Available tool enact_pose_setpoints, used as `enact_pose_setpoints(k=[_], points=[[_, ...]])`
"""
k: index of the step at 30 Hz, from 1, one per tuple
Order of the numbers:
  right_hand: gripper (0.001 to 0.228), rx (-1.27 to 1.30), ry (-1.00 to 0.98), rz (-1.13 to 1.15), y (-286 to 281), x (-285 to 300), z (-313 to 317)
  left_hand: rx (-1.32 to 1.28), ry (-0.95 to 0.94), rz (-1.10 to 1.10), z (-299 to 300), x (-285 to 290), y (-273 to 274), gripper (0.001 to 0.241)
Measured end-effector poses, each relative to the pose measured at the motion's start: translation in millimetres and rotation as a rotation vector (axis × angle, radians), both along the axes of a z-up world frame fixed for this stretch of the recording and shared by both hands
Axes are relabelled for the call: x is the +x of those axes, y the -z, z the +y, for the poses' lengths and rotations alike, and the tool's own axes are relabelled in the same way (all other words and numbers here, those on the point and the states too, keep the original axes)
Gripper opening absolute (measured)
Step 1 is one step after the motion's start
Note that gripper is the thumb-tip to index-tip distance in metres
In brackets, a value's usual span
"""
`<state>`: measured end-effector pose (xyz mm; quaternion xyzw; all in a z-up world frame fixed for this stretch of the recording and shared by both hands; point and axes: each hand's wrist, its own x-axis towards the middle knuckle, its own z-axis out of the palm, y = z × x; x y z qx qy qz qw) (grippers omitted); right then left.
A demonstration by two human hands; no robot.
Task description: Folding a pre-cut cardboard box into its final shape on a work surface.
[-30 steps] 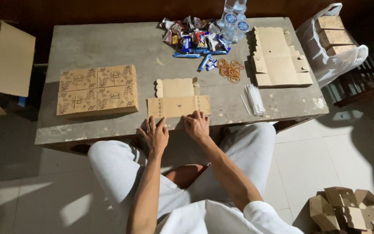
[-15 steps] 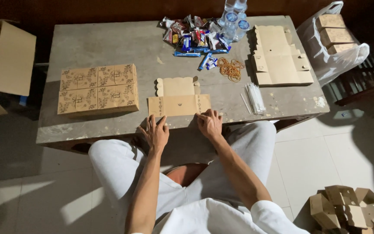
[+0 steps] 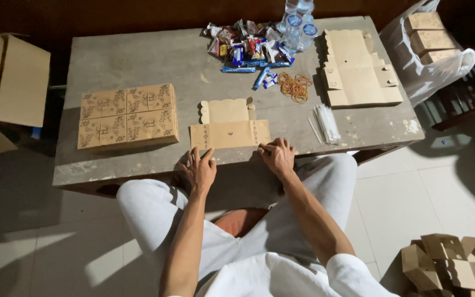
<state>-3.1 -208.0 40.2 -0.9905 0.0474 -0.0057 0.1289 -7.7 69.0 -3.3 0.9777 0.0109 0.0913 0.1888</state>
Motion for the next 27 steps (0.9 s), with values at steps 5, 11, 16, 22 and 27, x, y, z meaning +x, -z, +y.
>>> enact_pose_setpoints(k=[5, 11, 16, 22, 27], points=[[0.037, -0.005, 0.018, 0.003, -11, -1, -5, -0.012, 0.002, 0.022, -1, 0, -4, 0.035], [0.034, -0.032, 0.024, 0.006, 6, 0, -22, -0.043, 0.001, 0.078, -1, -5, -9, 0.039], [0.032, -0.01, 0.026, -0.018, 18, 2, -24, -0.054, 0.012, 0.076, -3, -9, -24, 0.04], [0.031, -0.057, 0.015, -0.061, 21, 7, -15, -0.016, 0.049, 0.023, -18, -12, -27, 0.045], [0.029, -0.047, 0.034, -0.057, 15, 2, -6, 0.137, 0.112, -0.057, -45, -8, -14, 0.048]])
